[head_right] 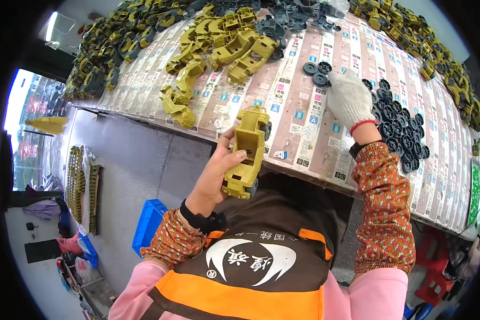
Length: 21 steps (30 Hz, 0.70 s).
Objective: The person assembles yellow plastic frames with black circular wheels by hand. They pick up a frame, insert a wheel into a slot, and place the completed unit on the table, repeating this process for multiple items.
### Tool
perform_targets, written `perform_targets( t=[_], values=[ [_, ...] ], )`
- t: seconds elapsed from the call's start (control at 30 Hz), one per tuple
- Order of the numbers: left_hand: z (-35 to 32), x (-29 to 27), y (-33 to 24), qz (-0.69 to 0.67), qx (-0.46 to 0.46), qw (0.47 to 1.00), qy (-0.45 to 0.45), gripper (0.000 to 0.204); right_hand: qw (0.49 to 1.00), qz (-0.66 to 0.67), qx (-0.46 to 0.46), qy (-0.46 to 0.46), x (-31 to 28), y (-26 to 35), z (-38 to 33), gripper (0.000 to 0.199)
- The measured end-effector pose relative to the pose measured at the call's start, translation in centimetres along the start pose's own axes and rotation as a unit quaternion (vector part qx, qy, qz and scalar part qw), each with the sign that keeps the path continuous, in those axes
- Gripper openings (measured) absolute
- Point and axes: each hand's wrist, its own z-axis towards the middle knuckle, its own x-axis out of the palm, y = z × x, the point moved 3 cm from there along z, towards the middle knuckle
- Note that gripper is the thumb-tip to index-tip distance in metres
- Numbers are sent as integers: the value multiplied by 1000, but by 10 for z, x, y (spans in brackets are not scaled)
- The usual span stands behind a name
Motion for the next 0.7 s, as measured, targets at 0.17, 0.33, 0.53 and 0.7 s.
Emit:
perform_targets(
  t=[0.17,0.33,0.53,0.7],
  values=[
    [-6,-10,7,16,-3,1000,16,76,999,13,40,8,2,7,-7,30],
    [-5,-6,2,160,-15,986,48,71,984,149,65,72,-6,5,-23,36],
    [-7,18,-2,325,-53,921,209,58,846,508,32,158,-39,72,-73,23],
    [-7,12,-3,198,-162,951,176,68,862,484,-44,145,-48,105,-117,17]
  ],
)
